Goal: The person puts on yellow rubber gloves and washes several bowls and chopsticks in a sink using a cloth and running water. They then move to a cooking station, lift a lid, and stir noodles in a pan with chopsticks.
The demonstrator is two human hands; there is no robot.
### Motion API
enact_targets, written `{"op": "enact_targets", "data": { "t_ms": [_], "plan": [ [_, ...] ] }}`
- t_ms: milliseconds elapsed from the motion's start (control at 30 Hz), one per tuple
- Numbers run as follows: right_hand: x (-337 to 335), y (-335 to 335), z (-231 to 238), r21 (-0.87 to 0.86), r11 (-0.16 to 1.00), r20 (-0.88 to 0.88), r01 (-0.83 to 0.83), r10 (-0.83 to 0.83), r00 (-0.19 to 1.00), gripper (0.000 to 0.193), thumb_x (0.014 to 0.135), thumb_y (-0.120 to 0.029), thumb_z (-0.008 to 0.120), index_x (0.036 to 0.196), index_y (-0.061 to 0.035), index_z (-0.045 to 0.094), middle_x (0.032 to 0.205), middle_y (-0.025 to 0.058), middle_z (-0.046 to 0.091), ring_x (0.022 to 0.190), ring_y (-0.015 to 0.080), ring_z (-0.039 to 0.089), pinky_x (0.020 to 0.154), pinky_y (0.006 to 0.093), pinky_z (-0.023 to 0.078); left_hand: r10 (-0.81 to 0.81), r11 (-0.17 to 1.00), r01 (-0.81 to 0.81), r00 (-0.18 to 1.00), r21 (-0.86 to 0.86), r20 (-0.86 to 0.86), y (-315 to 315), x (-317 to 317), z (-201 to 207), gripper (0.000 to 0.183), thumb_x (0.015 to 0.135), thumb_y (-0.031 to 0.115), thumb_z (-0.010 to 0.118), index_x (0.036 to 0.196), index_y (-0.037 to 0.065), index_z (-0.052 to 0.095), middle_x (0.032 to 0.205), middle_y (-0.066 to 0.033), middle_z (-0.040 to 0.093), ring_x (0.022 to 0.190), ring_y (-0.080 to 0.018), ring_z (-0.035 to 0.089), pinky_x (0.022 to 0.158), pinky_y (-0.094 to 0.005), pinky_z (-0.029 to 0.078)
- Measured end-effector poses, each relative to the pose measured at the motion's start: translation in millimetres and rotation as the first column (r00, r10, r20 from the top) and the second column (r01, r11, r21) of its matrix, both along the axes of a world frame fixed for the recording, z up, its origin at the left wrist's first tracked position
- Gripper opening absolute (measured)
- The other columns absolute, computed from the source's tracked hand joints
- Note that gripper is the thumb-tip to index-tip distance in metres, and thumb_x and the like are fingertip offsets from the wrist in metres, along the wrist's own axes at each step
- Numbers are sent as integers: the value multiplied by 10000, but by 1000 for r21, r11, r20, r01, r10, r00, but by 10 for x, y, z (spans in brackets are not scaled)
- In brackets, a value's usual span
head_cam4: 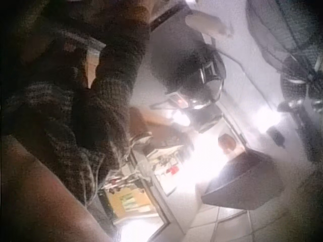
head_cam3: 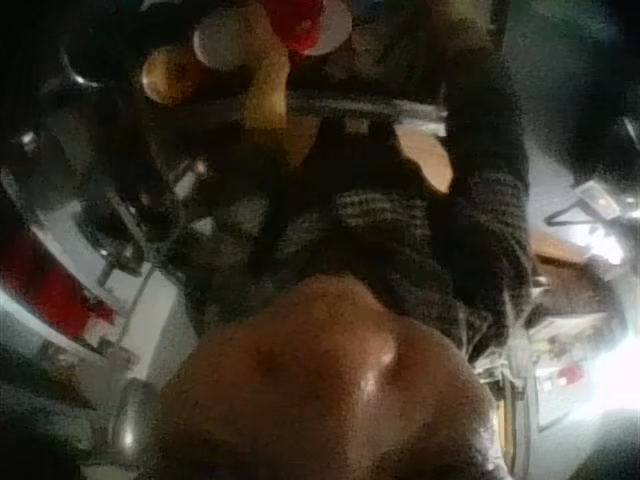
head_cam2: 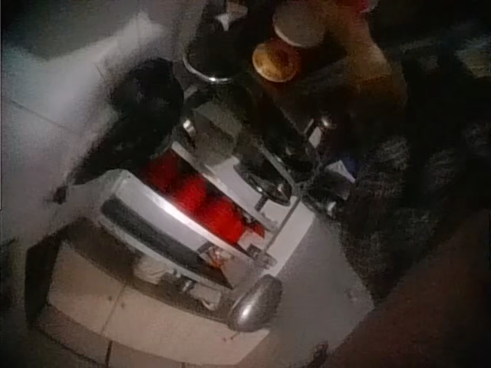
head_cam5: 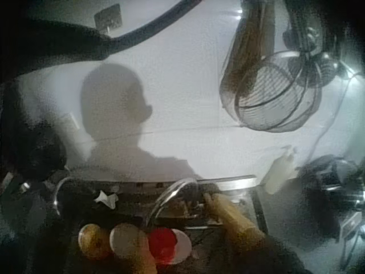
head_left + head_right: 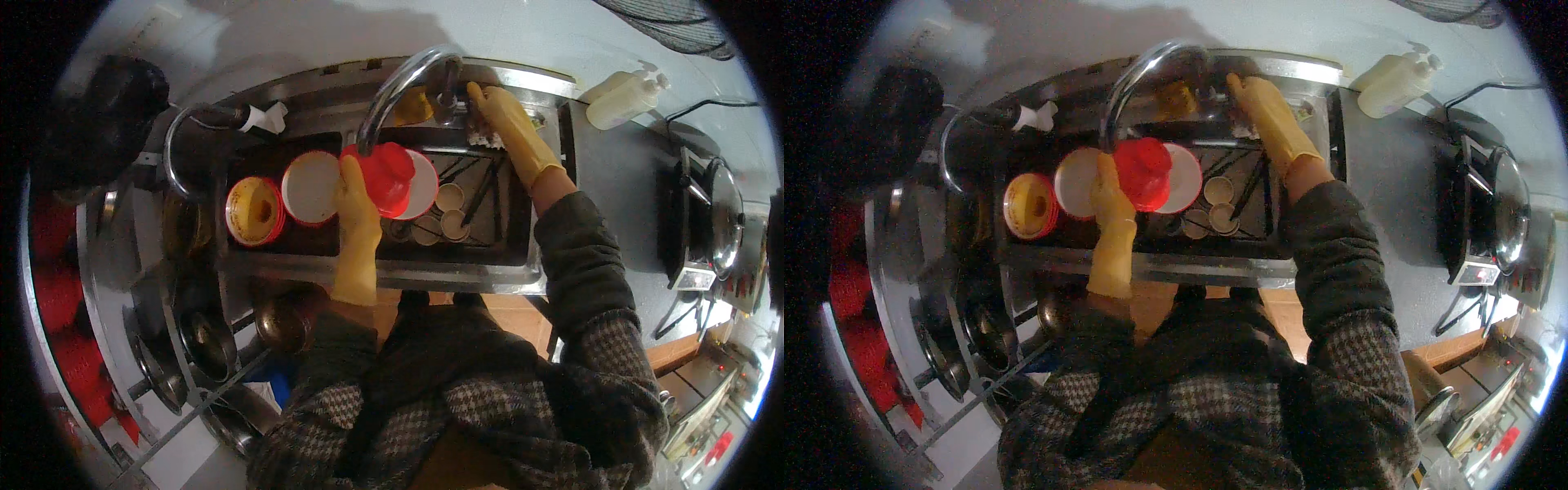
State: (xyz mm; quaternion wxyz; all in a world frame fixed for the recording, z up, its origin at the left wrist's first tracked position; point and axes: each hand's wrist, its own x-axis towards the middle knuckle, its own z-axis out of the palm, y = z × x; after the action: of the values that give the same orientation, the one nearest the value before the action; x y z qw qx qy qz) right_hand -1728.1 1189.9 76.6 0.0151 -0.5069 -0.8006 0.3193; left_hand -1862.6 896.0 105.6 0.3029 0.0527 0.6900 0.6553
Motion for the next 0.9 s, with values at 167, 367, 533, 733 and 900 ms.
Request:
{"op": "enact_targets", "data": {
  "t_ms": [167, 367, 533, 733, 900],
  "plan": [
    [22, 94, -187, -14, 1000, -23, -4, 4, 1000, 729, 1039, -646, 410, 982, 2, 739, 875, 175, 755, 806, 335, 742, 792, 451, 552, -39, 998, 37, 999, 53, 35, 17, 30, -24, 698, 1070, 594, 508, 1394, -14, 616, 1304, -76, 695, 1128, -206, 657, 1012, -337, 493],
    [56, 122, -211, -44, 998, -31, 35, -36, 999, 709, 1038, -637, 416, 973, -10, 741, 857, 143, 754, 773, 285, 740, 758, 431, 543, 1, 999, 1, 999, 34, -46, 50, 43, 20, 573, 1095, 542, 513, 1249, 17, 681, 1092, -35, 746, 951, -120, 676, 817, -293, 541],
    [33, 105, -198, 18, 998, -15, 52, -51, 999, 717, 1031, -646, 419, 1022, -15, 758, 884, 151, 766, 787, 290, 745, 789, 430, 540, -56, 998, 58, 998, -38, 35, 30, 45, 36, 619, 1069, 570, 526, 1312, 15, 654, 1237, -57, 699, 1119, -187, 639, 1007, -341, 486],
    [216, 68, -232, -23, 1000, -22, 15, -16, 1000, 790, 931, -757, 498, 1072, -39, 793, 999, 172, 790, 978, 356, 751, 908, 428, 545, -90, 996, 90, 996, -20, 21, -24, 16, -39, 611, 1068, 570, 524, 1306, 22, 655, 1241, -59, 693, 1124, -195, 638, 1003, -348, 489],
    [367, -829, 71, -252, 966, -291, 55, -130, 948, 503, 975, -504, 701, 1184, -48, 740, 1016, 113, 780, 889, 178, 736, 854, 334, 552, 2, 999, -9, 982, -35, -189, 66, 60, -309, 590, 1093, 560, 492, 1146, 16, 715, 1052, -60, 735, 935, -178, 668, 846, -321, 525]
  ]
}}
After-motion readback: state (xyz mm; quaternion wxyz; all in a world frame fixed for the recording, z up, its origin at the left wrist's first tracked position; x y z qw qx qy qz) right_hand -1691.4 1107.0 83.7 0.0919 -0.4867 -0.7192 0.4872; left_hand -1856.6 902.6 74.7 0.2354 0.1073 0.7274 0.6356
